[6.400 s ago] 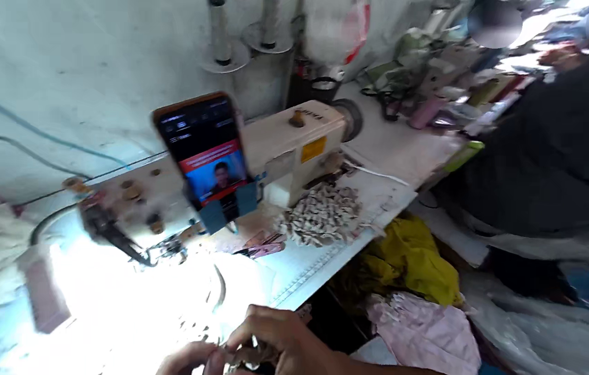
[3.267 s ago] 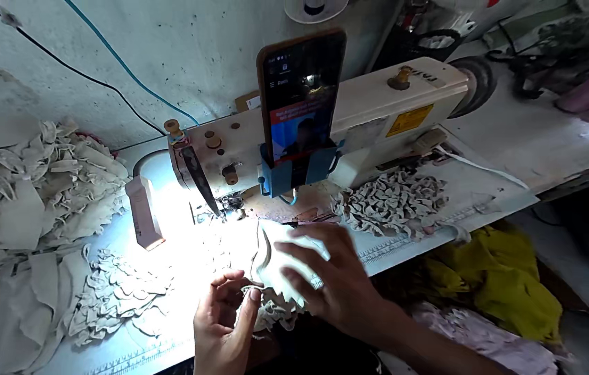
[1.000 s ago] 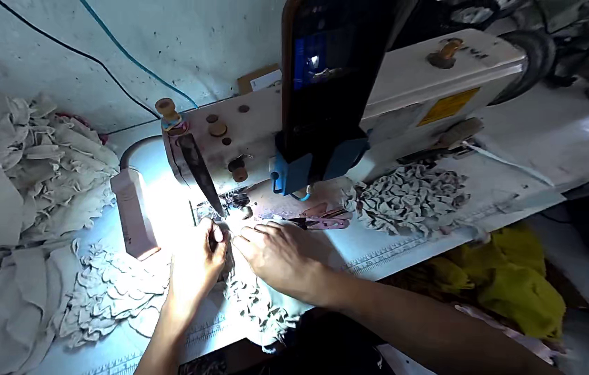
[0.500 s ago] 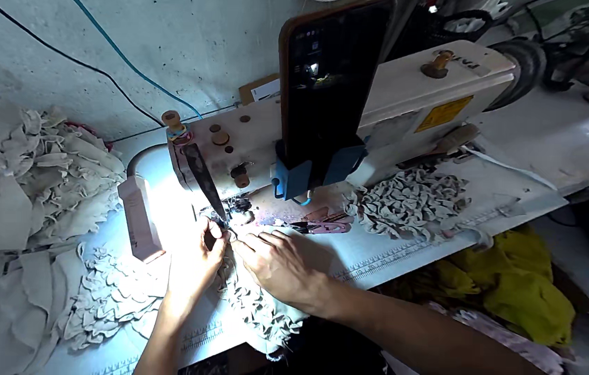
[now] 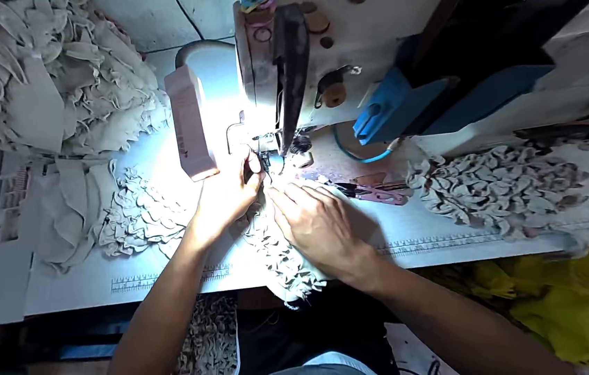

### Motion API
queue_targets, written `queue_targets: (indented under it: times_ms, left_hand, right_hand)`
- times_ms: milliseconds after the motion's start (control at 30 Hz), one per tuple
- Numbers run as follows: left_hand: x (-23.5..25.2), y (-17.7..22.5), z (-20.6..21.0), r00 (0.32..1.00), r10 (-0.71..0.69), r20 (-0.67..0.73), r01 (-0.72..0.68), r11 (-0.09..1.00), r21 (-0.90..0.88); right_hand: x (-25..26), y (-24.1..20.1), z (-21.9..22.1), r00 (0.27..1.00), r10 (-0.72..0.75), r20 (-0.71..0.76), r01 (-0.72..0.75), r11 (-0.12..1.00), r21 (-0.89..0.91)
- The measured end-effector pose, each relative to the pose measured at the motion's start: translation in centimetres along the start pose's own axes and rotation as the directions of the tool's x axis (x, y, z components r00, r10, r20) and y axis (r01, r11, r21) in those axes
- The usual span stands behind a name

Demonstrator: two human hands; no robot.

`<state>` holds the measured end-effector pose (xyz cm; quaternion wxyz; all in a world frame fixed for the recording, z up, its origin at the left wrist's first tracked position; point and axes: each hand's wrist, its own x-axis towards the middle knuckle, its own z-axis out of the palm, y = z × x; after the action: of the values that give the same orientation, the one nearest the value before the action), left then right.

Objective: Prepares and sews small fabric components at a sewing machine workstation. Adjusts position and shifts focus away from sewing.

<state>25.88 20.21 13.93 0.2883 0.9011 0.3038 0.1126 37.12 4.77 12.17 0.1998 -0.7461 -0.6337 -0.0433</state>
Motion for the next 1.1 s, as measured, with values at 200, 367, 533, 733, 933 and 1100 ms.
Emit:
queue_targets:
  times_ms: [200, 367, 533, 733, 933, 1100]
  left_hand:
    - [2.7, -1.3, 0.7, 0.998, 0.065, 0.018, -0.065, 0.997, -0.039]
    - [3.1, -1.4, 0.6, 0.998, 0.057, 0.029, -0.053, 0.99, -0.131]
    - [3.4, -1.7, 0.9, 0.995, 0.092, 0.034, -0.085, 0.982, -0.17]
    - [3.3, -2.1, 1.5, 0.995, 0.098, 0.013, -0.094, 0.98, -0.172]
    - [2.3, -2.3, 1.4, 0.969, 0.235, -0.078, -0.232, 0.972, 0.049]
    - [0.0, -2.5, 1.3, 0.959, 0.275, -0.066, -0.261, 0.95, 0.17]
  right_hand:
    - [0.3, -0.1, 0.5, 1.0, 0.014, 0.012, -0.014, 1.0, 0.004]
    - [0.3, -0.5, 0.6, 0.999, 0.028, 0.017, -0.028, 1.0, 0.013]
    - [0.3, -0.6, 0.8, 0.998, 0.058, 0.027, -0.058, 0.998, -0.007]
    - [0.2, -0.3, 0.6, 0.996, 0.071, 0.051, -0.072, 0.997, 0.01]
    - [0.3, 1.4, 0.4, 0.992, -0.04, 0.117, 0.038, 0.999, 0.019]
    - [-0.2, 1.4, 1.1, 0.994, -0.043, 0.101, 0.047, 0.998, -0.041]
